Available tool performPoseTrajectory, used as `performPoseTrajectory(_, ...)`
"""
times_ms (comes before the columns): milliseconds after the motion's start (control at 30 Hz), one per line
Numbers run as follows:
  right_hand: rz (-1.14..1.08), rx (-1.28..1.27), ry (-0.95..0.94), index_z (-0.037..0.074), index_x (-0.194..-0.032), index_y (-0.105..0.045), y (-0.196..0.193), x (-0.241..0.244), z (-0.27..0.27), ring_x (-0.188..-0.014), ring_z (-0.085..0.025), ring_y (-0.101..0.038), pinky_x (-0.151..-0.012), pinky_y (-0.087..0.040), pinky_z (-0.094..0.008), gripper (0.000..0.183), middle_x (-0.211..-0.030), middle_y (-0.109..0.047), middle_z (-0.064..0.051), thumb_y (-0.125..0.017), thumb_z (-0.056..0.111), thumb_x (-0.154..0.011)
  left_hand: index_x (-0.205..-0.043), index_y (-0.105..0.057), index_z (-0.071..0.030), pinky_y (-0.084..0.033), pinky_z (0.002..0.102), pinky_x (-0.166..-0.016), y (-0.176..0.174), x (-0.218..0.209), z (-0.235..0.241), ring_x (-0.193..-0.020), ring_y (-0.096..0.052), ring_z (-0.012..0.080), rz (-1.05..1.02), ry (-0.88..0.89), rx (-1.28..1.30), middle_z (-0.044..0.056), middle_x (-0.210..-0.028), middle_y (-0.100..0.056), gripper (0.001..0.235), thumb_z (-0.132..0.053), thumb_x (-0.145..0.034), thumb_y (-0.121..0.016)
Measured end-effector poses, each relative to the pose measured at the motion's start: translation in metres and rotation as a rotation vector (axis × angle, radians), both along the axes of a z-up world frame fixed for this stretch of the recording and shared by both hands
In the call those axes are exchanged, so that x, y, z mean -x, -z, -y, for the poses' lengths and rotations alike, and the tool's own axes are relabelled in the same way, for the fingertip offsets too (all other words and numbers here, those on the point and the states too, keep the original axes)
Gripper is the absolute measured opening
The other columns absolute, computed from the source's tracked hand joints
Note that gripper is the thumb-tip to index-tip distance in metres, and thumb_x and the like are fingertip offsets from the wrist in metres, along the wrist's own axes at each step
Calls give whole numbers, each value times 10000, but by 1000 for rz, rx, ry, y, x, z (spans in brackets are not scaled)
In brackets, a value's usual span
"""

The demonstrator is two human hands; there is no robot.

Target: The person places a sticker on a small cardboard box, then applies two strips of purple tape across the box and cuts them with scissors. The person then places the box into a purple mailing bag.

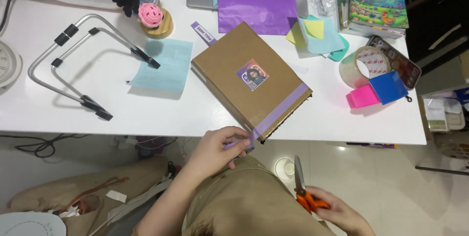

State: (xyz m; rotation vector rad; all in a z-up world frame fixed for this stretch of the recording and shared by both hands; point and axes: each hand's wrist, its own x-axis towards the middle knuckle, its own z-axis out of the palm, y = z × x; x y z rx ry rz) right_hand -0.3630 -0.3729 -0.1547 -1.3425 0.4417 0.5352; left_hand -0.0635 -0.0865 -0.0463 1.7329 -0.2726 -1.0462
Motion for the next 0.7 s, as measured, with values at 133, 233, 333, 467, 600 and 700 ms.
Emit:
performPoseTrajectory(133, -132, -351, 332, -62, -1361, -685, 38, 51, 6, -1489, -291, -423, -1228, -220, -456, 549, -1582, -530, -192, -444, 266, -993, -1074, -771, -170, -577, 237, -536, 3, -1, 0, -472, -650, 139, 8, 18, -53, 52, -913, -832, 234, -296, -897, -682)
performPoseTrajectory(233, 14, -434, 199, -110, -1366, -680, 23, 37, 4, -1456, -367, -425, -1171, -277, -468, 542, -1554, -484, -250, -550, -157, -841, -1041, -766, -139, -599, 236, -500, 3, -2, 1, -598, -731, 131, -3, -16, -12, 72, -903, -829, 188, -237, -892, -708)
performPoseTrajectory(333, 43, -220, 72, -11, -1446, -547, 4, 22, -5, -1337, -282, -641, -1142, -483, -393, 608, -1468, -636, -220, -770, -104, -888, -1063, -760, -148, -576, 229, -518, 0, -1, -1, -551, -703, 138, -5, -4, -32, 54, -942, -837, 214, -257, -893, -689)
performPoseTrajectory(467, 30, 128, 72, 19, -1359, -672, -25, -2, -10, -1131, -226, -791, -988, -620, -336, 605, -1304, -799, -150, -858, -31, -786, -1053, -764, -146, -638, 244, -515, 2, 3, -4, -780, -801, 122, -14, -53, -7, 68, -960, -833, 191, -212, -889, -690)
performPoseTrajectory(600, 77, 65, 19, -32, -1373, -626, -66, -29, -17, -1108, -261, -833, -1016, -649, -383, 535, -1228, -846, -206, -755, -6, -854, -1064, -781, -213, -503, 235, -471, -7, 5, -7, -489, -698, 182, 90, -17, -93, -5, -799, -794, 222, -304, -902, -660)
performPoseTrajectory(700, -30, 61, 26, -22, -1371, -653, -69, -31, -16, -1009, -252, -869, -968, -642, -341, 608, -1110, -866, -167, -834, -63, -793, -1064, -783, -238, -524, 230, -470, -4, 8, -8, -492, -713, 182, 115, -25, -133, -22, -765, -745, 234, -345, -893, -664)
